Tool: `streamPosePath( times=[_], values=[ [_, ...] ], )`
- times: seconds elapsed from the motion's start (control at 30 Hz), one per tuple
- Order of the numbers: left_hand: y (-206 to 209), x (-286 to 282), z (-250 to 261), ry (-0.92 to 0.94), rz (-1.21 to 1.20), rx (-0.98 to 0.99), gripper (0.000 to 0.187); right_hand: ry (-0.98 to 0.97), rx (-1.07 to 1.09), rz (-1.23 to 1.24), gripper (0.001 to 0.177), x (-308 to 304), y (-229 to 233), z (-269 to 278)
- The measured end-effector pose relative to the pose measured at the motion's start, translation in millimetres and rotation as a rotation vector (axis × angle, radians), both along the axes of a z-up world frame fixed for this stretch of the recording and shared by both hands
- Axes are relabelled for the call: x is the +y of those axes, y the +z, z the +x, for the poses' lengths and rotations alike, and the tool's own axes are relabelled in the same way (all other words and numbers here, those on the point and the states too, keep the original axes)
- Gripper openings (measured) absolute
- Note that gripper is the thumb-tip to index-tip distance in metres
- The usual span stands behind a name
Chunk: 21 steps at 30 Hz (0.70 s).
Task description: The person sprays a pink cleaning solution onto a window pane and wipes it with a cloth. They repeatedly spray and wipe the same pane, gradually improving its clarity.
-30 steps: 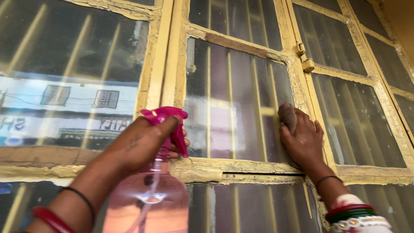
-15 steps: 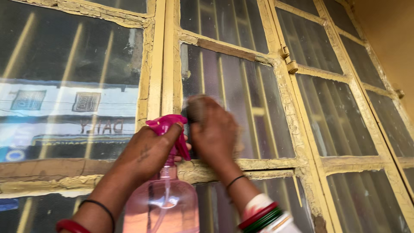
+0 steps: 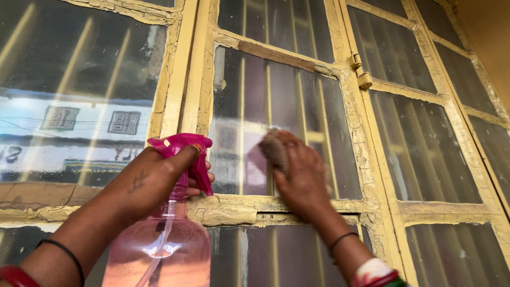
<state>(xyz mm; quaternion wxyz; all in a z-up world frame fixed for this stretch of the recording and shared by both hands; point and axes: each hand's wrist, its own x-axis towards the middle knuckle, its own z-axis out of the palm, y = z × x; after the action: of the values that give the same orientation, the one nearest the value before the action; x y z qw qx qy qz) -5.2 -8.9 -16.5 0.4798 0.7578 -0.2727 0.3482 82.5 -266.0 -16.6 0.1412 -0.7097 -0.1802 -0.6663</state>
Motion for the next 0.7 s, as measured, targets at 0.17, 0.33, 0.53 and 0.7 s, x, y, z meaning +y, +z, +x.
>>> streamPosePath(
  times=[0.17,0.33,0.53,0.7],
  values=[
    [0,3,6,-0.039,-0.028,0.034,0.057,-0.015,-0.064,0.118,0.072,-88,-1,31],
    [-1,6,9,-0.117,-0.050,0.013,0.056,-0.253,-0.140,0.189,0.062,-134,8,51],
    [-2,8,0,-0.010,-0.003,-0.012,0.055,-0.126,-0.088,0.429,0.066,-43,41,45],
    [-3,8,6,-0.167,-0.088,-0.028,0.049,0.052,-0.285,0.145,0.060,87,40,14]
  ],
)
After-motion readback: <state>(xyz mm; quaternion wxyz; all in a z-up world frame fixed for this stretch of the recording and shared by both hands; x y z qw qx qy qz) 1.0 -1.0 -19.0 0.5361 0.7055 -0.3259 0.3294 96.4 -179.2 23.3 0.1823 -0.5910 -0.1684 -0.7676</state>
